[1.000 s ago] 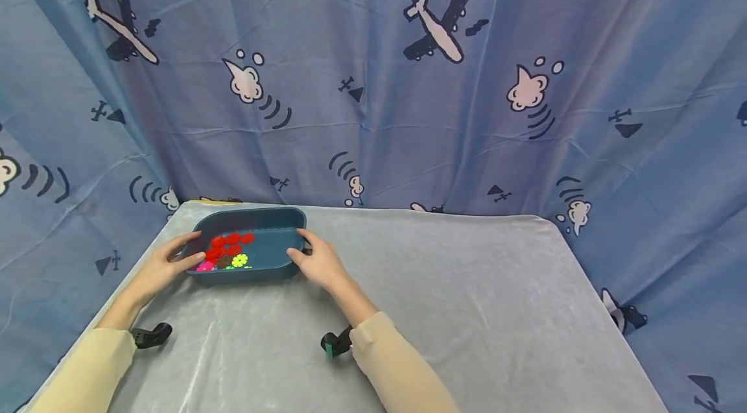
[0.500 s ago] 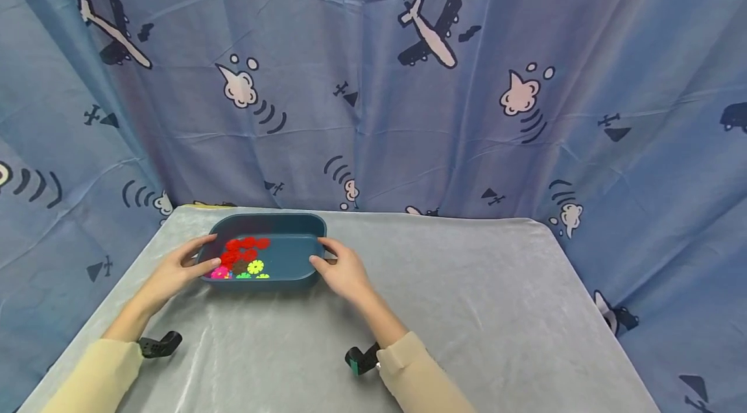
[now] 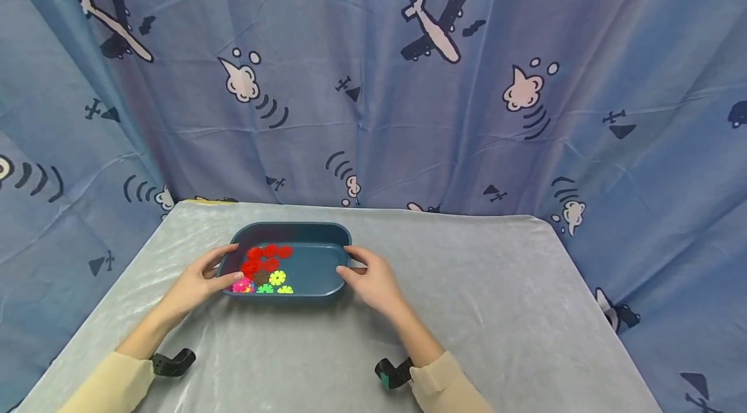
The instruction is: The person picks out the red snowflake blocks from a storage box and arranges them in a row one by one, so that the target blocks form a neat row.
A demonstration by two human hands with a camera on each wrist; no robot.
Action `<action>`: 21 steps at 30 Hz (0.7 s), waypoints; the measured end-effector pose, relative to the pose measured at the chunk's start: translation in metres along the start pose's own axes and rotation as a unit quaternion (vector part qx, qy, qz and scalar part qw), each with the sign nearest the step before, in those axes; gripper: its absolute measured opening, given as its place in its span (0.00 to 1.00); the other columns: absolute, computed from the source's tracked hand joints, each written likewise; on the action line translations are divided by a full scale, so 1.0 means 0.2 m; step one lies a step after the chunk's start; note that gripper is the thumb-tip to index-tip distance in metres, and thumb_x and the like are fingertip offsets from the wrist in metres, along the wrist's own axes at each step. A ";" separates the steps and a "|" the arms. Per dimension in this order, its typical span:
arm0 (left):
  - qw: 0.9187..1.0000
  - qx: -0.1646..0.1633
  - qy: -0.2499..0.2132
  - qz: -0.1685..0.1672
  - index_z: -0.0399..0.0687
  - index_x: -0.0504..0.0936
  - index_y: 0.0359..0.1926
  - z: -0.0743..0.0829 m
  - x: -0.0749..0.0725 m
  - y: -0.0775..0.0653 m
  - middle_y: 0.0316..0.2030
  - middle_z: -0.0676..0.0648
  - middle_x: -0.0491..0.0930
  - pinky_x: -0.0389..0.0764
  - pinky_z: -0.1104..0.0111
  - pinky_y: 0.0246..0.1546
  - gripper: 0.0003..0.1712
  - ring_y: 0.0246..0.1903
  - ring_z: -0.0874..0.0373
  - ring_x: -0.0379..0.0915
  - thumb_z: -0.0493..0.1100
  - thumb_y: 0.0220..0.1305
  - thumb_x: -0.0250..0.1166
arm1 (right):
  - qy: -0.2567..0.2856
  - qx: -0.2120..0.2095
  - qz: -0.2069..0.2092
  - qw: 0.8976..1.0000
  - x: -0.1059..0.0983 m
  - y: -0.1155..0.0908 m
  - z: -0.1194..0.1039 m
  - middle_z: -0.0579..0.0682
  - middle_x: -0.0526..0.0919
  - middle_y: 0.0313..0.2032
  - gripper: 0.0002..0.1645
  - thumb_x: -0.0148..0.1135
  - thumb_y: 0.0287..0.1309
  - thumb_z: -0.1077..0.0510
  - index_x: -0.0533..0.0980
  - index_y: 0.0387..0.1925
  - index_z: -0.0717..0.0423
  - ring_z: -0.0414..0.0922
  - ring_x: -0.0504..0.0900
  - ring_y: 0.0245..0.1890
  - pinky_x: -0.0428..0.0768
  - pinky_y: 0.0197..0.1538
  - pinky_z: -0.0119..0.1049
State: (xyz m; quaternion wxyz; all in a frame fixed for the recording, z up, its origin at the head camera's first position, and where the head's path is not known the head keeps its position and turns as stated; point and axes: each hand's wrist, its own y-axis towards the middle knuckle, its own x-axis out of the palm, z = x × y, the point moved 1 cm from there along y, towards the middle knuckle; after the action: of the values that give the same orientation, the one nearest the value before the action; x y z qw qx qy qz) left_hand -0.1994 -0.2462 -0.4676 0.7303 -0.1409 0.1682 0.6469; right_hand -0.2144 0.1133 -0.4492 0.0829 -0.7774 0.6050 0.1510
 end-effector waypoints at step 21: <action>1.000 -0.025 0.007 -0.008 0.50 0.69 0.72 -0.01 0.12 -0.12 0.72 0.38 0.65 0.76 0.47 0.57 0.40 0.61 0.36 0.74 0.50 0.62 0.74 | -0.011 0.018 -0.050 0.999 -0.06 -0.15 0.06 0.69 0.73 0.65 0.33 0.69 0.65 0.57 0.71 0.67 0.65 0.58 0.85 0.53 0.85 0.44 0.39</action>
State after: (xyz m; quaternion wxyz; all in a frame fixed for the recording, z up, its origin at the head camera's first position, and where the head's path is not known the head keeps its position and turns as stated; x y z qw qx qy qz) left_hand -0.1734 -0.2284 -0.4793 0.7309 -0.1649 0.1560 0.6437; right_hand -0.1898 0.1356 -0.4572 0.1108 -0.8032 0.5674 0.1440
